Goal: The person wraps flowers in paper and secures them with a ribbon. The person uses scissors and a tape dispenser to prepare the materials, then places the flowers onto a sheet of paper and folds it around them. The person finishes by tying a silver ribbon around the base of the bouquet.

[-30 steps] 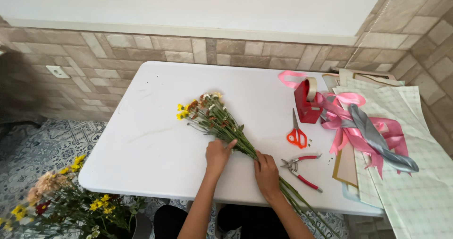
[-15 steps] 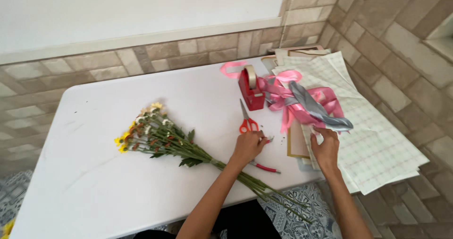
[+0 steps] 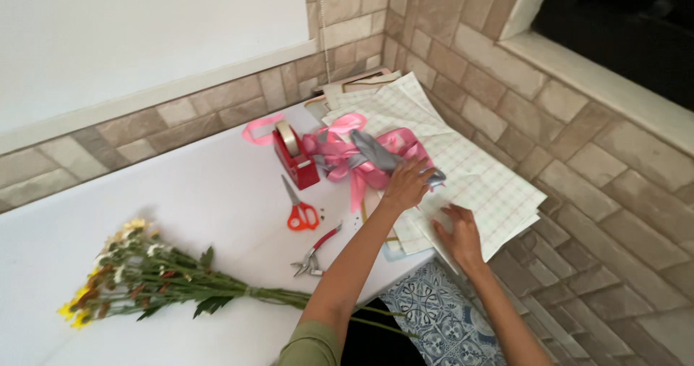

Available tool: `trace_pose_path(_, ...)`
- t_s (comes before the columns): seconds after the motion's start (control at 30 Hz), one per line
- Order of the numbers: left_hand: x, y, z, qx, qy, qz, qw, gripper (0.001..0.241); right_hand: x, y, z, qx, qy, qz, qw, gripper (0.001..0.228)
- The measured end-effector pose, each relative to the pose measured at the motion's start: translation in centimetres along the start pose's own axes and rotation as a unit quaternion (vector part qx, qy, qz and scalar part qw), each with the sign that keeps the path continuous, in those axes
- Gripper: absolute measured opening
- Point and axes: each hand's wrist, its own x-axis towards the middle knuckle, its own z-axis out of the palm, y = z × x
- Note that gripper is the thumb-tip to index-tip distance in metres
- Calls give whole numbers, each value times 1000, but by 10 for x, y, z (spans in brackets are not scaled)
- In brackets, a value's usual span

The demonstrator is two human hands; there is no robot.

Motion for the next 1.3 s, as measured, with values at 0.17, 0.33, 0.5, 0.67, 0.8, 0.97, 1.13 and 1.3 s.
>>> trace_pose_path(0.17, 17, -6, 55, 52, -43, 41, 997, 46, -6, 0, -7, -28, -23, 6, 999, 52)
trace_pose_path(0.33, 25, -20, 77, 82, -175, -18, 981, 47, -8, 1, -5, -43, -55, -7, 998, 53)
trace_pose_path(0.5, 2, -74, 93, 157, 60, 48, 985, 16, -8, 9, 0, -72, -69, -43, 994, 38)
trace_pose_path(0.67, -31, -128, 35, 207, 0, 54, 977, 27, -2, 24, 12, -89, -81, -37, 992, 24)
trace_pose_path(0.8, -77, -181, 34, 247, -85, -1, 965, 27, 11, 38, 19, -131, -95, 18, 987, 21)
trace_pose_path(0.97, -76, -148, -15, 223, -34, -34, 974, 30, 25, 21, -1, -111, -83, 33, 990, 17)
trace_pose_path(1.13, -10, -97, 18, 131, 89, 53, 986, 39, 21, 12, -2, -104, -83, 39, 990, 15)
trace_pose_path(1.3, 46, -58, 59, 153, -227, 31, 961, 55, 16, 14, 2, -90, -103, 51, 989, 14)
